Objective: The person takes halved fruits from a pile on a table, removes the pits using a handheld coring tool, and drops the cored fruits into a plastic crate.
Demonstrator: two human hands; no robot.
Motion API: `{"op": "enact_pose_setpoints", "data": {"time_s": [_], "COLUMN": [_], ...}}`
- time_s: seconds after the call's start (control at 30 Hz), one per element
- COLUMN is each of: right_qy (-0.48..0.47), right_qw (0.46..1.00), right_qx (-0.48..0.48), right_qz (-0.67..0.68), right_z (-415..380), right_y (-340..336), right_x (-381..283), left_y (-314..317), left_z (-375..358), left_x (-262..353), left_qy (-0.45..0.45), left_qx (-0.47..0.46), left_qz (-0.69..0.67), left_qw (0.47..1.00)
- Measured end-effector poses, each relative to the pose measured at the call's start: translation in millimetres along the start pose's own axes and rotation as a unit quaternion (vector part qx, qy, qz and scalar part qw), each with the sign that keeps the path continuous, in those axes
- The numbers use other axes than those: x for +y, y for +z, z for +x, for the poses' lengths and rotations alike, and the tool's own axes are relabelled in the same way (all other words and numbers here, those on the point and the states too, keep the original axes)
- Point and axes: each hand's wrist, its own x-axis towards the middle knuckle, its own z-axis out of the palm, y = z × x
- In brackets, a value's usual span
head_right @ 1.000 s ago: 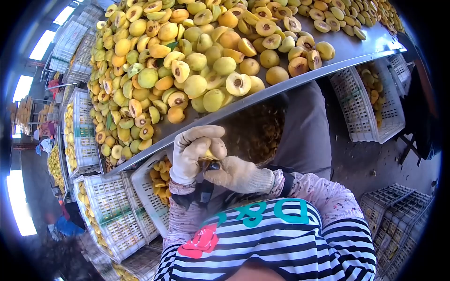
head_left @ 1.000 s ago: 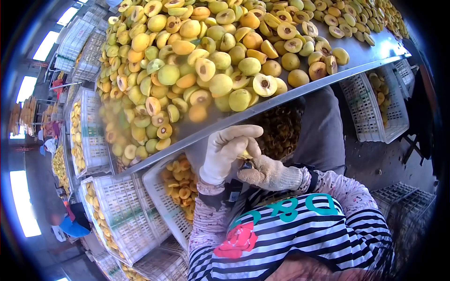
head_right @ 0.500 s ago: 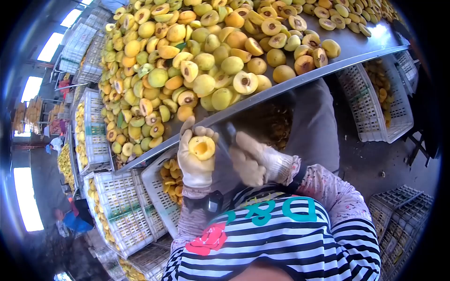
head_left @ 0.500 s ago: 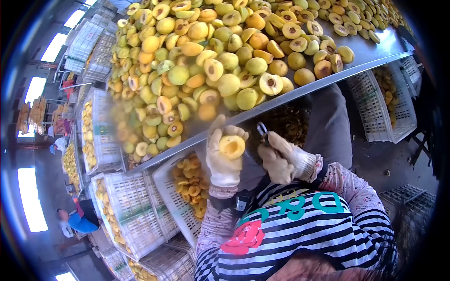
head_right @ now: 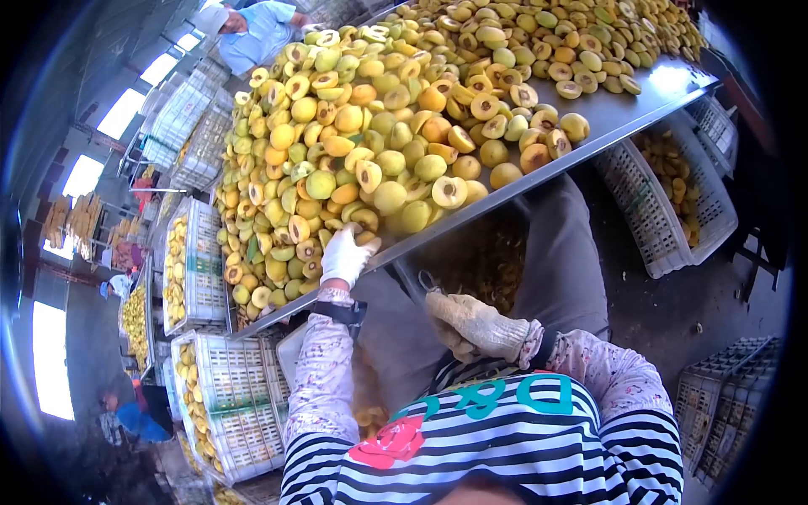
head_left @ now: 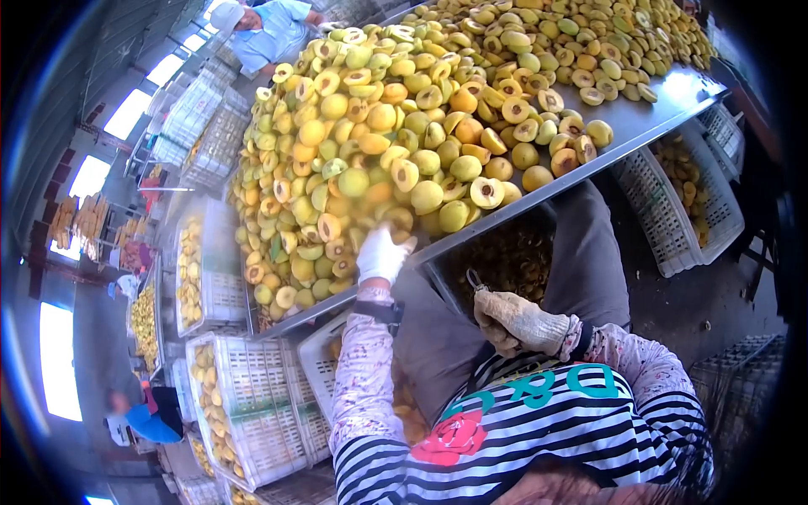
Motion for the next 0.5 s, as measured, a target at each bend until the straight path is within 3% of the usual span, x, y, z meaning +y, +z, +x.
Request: {"op": "enact_pose_setpoints", "data": {"time_s": [0.07, 0.13, 0.17, 0.2, 0.27, 0.33, 0.37, 0.47, 0.5], "right_qy": [0.004, -0.008, -0.018, -0.025, -0.029, -0.042, -0.031, -0.009, 0.009], "right_qw": [1.000, 0.999, 0.997, 0.994, 0.987, 0.979, 0.973, 0.948, 0.942], "right_qx": [0.004, 0.007, 0.008, 0.007, 0.005, -0.012, 0.004, 0.058, 0.072], "right_qz": [0.004, -0.033, -0.069, -0.105, -0.160, -0.200, -0.228, -0.314, -0.326], "right_z": [-4.9, -5.2, -3.7, -1.6, 6.9, 18.5, 22.7, 33.1, 32.1], "right_y": [0.0, -1.0, 0.2, 2.3, 17.2, 32.1, 36.8, 46.0, 52.4], "right_x": [0.6, -2.6, -3.8, -4.6, -7.2, -5.6, -3.5, -1.1, -4.8], "left_y": [-1.8, 0.3, -1.0, -15.4, -17.3, -12.6, -5.8, -3.7, -5.2], "left_z": [5.0, -9.5, -26.7, -49.6, -87.4, -117.3, -126.1, -140.2, -140.5], "left_x": [3.1, -4.9, -8.1, -1.4, 5.6, 20.0, 18.6, 40.8, 47.6], "left_qy": [0.028, 0.063, 0.044, 0.051, 0.092, 0.076, 0.026, -0.074, -0.096], "left_qx": [-0.025, -0.013, -0.070, -0.101, -0.145, -0.161, -0.152, 0.013, 0.038], "left_qz": [0.009, -0.309, -0.584, -0.689, -0.812, -0.891, -0.913, -0.835, -0.832], "left_qw": [0.999, 0.949, 0.808, 0.716, 0.558, 0.417, 0.377, 0.545, 0.545]}}
